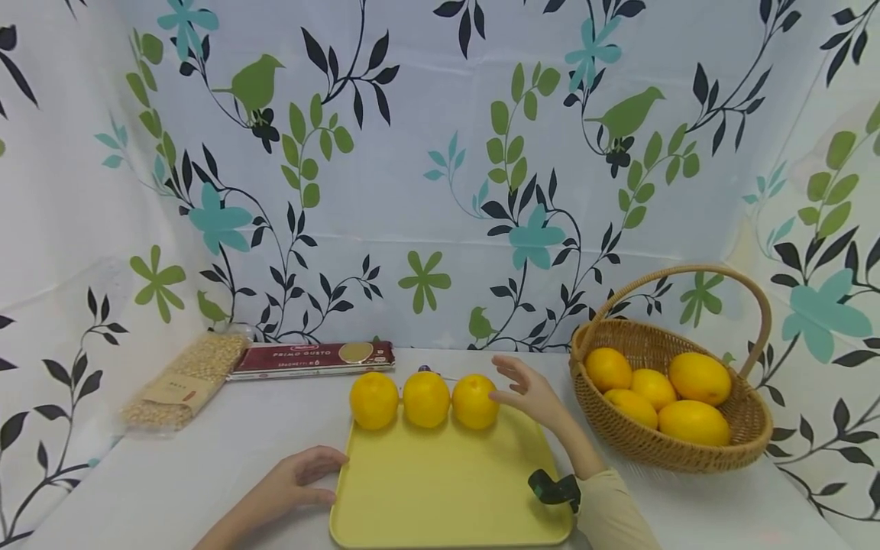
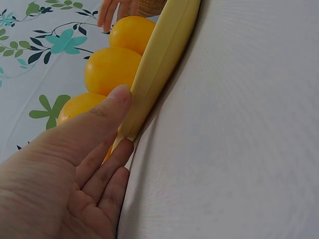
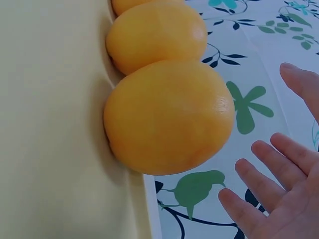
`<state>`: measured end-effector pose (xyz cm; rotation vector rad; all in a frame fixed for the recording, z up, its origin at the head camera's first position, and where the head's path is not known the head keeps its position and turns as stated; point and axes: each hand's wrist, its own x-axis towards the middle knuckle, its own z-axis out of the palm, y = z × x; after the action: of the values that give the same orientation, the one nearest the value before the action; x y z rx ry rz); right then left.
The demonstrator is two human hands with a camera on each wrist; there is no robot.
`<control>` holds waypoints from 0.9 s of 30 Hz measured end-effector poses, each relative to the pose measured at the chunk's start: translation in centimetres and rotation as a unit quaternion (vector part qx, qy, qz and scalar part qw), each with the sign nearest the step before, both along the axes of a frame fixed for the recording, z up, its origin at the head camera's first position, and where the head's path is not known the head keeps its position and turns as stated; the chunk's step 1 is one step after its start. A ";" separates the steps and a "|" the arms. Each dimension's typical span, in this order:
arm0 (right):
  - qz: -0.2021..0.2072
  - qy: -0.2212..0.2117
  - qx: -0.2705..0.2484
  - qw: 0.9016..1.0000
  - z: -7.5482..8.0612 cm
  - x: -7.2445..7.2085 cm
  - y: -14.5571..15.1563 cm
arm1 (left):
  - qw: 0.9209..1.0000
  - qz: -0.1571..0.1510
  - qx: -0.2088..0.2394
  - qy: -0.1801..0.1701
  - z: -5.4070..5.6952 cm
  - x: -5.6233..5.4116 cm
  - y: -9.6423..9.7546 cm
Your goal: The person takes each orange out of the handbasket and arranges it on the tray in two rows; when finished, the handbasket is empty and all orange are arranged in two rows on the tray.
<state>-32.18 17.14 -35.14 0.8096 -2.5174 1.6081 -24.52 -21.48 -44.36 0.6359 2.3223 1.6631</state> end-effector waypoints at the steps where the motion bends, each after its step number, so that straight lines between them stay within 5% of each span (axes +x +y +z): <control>1: 0.000 0.005 0.002 1.000 0.1 0.1 0.0 | 1.000 0.001 -0.002 0.000 0.0 0.0 -0.1; 11: 0.021 0.030 -0.038 0.999 -0.1 -1.1 1.3 | 1.000 -0.001 0.001 0.000 0.3 0.3 -0.2; 19: 0.014 0.053 -0.047 0.997 2.8 0.1 3.5 | 1.000 0.003 -0.015 0.019 0.6 -0.1 0.0; 27: -0.039 0.089 0.025 0.995 6.2 2.3 7.1 | 1.000 0.003 -0.008 0.005 0.4 0.1 0.2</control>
<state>-29.88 24.23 -28.95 0.8092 -2.4412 1.3871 -24.43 -21.33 -43.91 0.6355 2.3436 1.6458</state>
